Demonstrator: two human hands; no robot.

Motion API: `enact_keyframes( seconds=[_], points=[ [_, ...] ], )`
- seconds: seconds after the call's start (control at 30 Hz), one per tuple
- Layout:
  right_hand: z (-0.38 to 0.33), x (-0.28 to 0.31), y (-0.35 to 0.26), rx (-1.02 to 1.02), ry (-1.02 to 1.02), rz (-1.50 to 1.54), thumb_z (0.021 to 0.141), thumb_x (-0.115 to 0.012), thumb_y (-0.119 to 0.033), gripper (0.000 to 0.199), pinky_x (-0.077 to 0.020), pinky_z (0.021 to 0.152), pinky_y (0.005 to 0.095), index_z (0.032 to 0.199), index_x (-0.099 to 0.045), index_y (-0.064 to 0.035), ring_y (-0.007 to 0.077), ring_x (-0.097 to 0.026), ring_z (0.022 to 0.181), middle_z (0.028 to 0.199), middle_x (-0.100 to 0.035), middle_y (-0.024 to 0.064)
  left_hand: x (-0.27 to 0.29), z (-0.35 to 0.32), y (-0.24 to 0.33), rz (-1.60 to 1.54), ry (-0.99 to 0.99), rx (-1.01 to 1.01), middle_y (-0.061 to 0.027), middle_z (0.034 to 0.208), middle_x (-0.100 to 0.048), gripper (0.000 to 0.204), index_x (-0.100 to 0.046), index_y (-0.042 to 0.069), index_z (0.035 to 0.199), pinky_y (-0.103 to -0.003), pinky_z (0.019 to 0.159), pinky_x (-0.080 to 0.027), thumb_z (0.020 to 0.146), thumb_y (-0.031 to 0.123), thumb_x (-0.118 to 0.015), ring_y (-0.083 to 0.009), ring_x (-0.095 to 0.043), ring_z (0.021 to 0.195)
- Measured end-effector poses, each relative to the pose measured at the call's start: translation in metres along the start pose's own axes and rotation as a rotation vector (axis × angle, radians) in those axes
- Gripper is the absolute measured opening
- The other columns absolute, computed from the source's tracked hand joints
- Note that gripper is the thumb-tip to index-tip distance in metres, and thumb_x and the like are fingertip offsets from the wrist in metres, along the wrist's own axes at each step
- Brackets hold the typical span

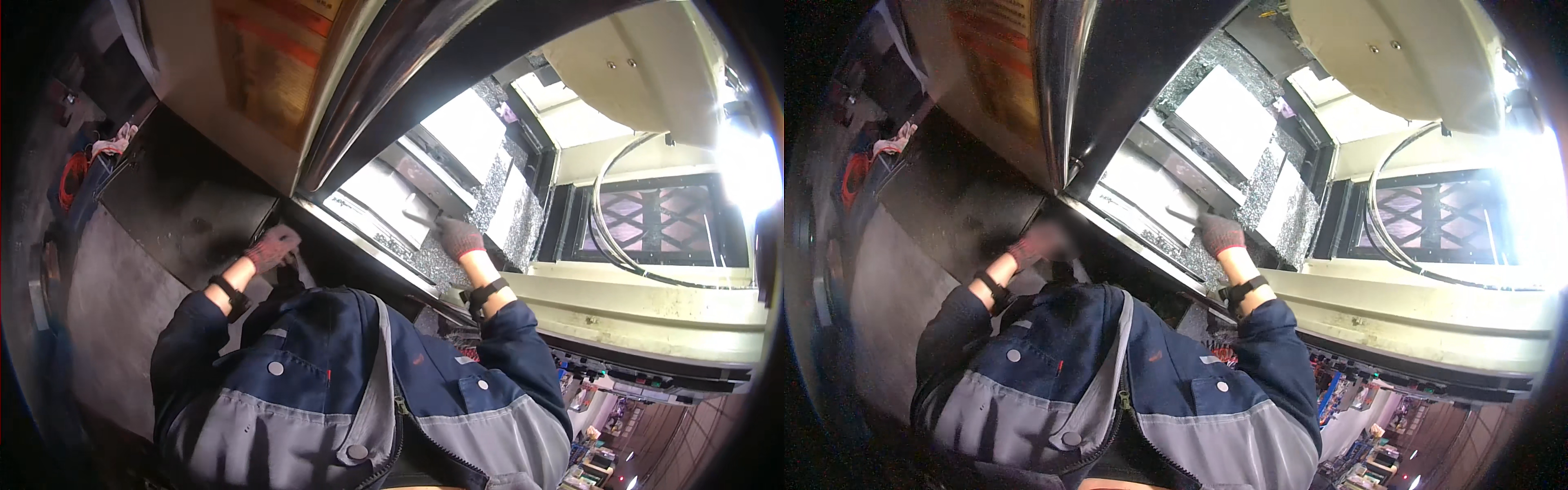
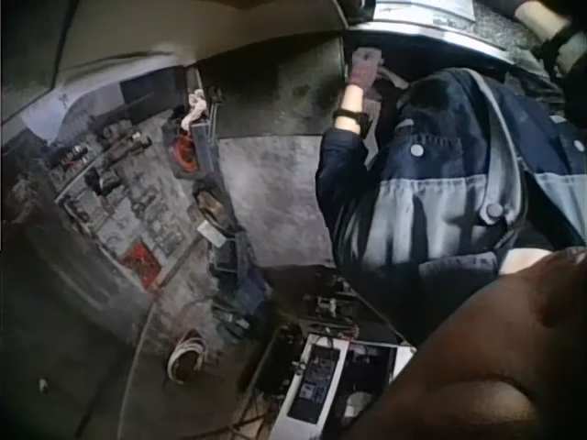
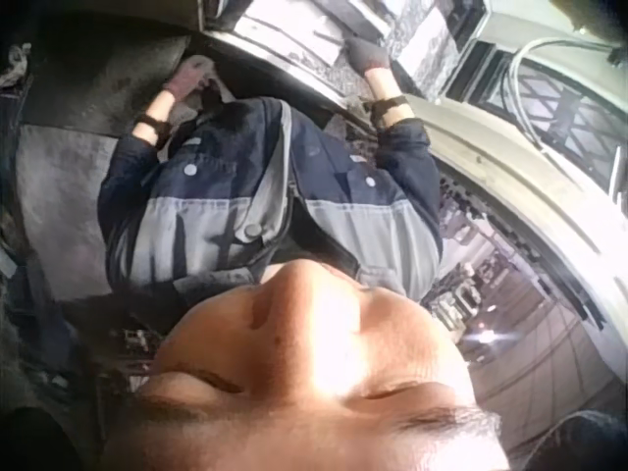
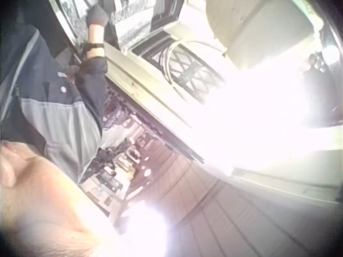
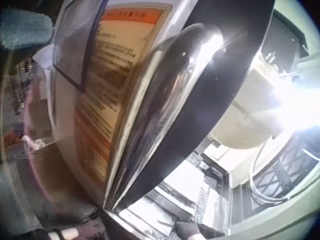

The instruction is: The person operates a CNC machine to machine a metal part, then removes the finished piece. They use a deburring tool to manually clean the edges of the part, removing burrs and smoothing the surface. The person handles the part with gloves and uses a handheld tool for precision finishing.

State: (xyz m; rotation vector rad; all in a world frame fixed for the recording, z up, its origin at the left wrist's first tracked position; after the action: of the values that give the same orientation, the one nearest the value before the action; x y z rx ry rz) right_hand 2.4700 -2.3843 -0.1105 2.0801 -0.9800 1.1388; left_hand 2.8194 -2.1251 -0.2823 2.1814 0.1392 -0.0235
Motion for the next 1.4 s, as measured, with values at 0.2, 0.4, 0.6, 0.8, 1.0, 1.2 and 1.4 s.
enact_keyframes(
  seconds=[0.2,0.4,0.6,0.8,1.0,1.2,1.4],
  points=[
    [0.056,0.037,0.037,-0.062,0.079,-0.19,0.097,-0.061,-0.032,0.027,-0.0577,0.088,0.049,0.111,-0.077,-0.014,0.0394,-0.073,0.102,0.108,-0.075,0.0181,0.038,-0.048,-0.06,-0.254,0.242,0.2,-0.0069,0.093,-0.069,0.031,-0.065,0.01,0.114,-0.031,0.059,-0.054,0.098,0.036,-0.065,-0.0153,-0.065,0.066],
    [0.101,0.06,0.038,-0.03,0.108,-0.352,0.097,-0.061,-0.027,0.026,-0.06,0.082,0.0458,0.104,-0.08,-0.0111,0.0348,-0.076,0.095,0.102,-0.077,0.0157,0.043,-0.067,-0.067,-0.315,0.366,0.189,-0.0073,0.095,-0.071,0.034,-0.062,0.011,0.119,-0.032,0.059,-0.055,0.099,0.037,-0.065,-0.0153,-0.066,0.07],
    [0.114,0.06,0.005,-0.007,0.159,-0.559,0.094,-0.063,-0.022,0.02,-0.0589,0.069,0.0441,0.097,-0.081,-0.0157,0.0264,-0.078,0.088,0.095,-0.079,0.0083,0.046,-0.075,-0.066,-0.351,0.413,0.224,-0.0073,0.096,-0.07,0.035,-0.062,0.01,0.121,-0.032,0.06,-0.055,0.099,0.037,-0.065,-0.0152,-0.066,0.071],
    [0.125,0.068,-0.014,-0.089,0.118,-0.562,0.095,-0.061,-0.021,0.02,-0.058,0.069,0.042,0.098,-0.081,-0.0185,0.0243,-0.078,0.091,0.097,-0.08,0.005,0.048,-0.064,-0.069,-0.311,0.382,0.251,-0.0076,0.097,-0.07,0.036,-0.061,0.01,0.121,-0.032,0.06,-0.055,0.099,0.038,-0.064,-0.015,-0.065,0.07],
    [0.109,0.079,0.033,-0.154,0.03,-0.266,0.1,-0.06,-0.039,0.033,-0.0587,0.078,0.0472,0.11,-0.078,-0.0132,0.0342,-0.075,0.096,0.104,-0.078,0.0123,0.051,-0.052,-0.068,-0.277,0.364,0.219,-0.0073,0.096,-0.069,0.035,-0.062,0.01,0.119,-0.032,0.06,-0.054,0.098,0.038,-0.063,-0.0153,-0.064,0.071],
    [0.09,0.078,0.048,-0.08,0.144,-0.273,0.098,-0.064,-0.04,0.031,-0.0589,0.08,0.0475,0.107,-0.079,-0.0146,0.033,-0.076,0.094,0.1,-0.078,0.0133,0.051,-0.046,-0.075,-0.225,0.321,0.252,-0.0074,0.095,-0.07,0.034,-0.063,0.011,0.119,-0.032,0.061,-0.055,0.097,0.038,-0.063,-0.0164,-0.067,0.073],
    [0.1,0.085,0.053,-0.062,0.192,-0.205,0.095,-0.067,-0.039,0.029,-0.059,0.079,0.046,0.105,-0.08,-0.0146,0.032,-0.076,0.091,0.098,-0.078,0.0127,0.06,-0.026,-0.121,-0.15,0.276,0.272,-0.0064,0.09,-0.07,0.029,-0.065,0.012,0.114,-0.033,0.06,-0.055,0.096,0.035,-0.065,-0.0186,-0.067,0.067]
  ],
)
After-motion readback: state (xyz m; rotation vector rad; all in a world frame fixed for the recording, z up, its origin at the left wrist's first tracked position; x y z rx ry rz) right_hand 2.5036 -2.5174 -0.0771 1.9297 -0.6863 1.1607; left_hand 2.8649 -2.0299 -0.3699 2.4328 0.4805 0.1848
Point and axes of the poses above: each hand's wrist, its own z-axis towards the middle knuckle, its own x-axis out of the back of the hand, y = z × x, the point moved 3 cm from there along z, towards the middle knuckle
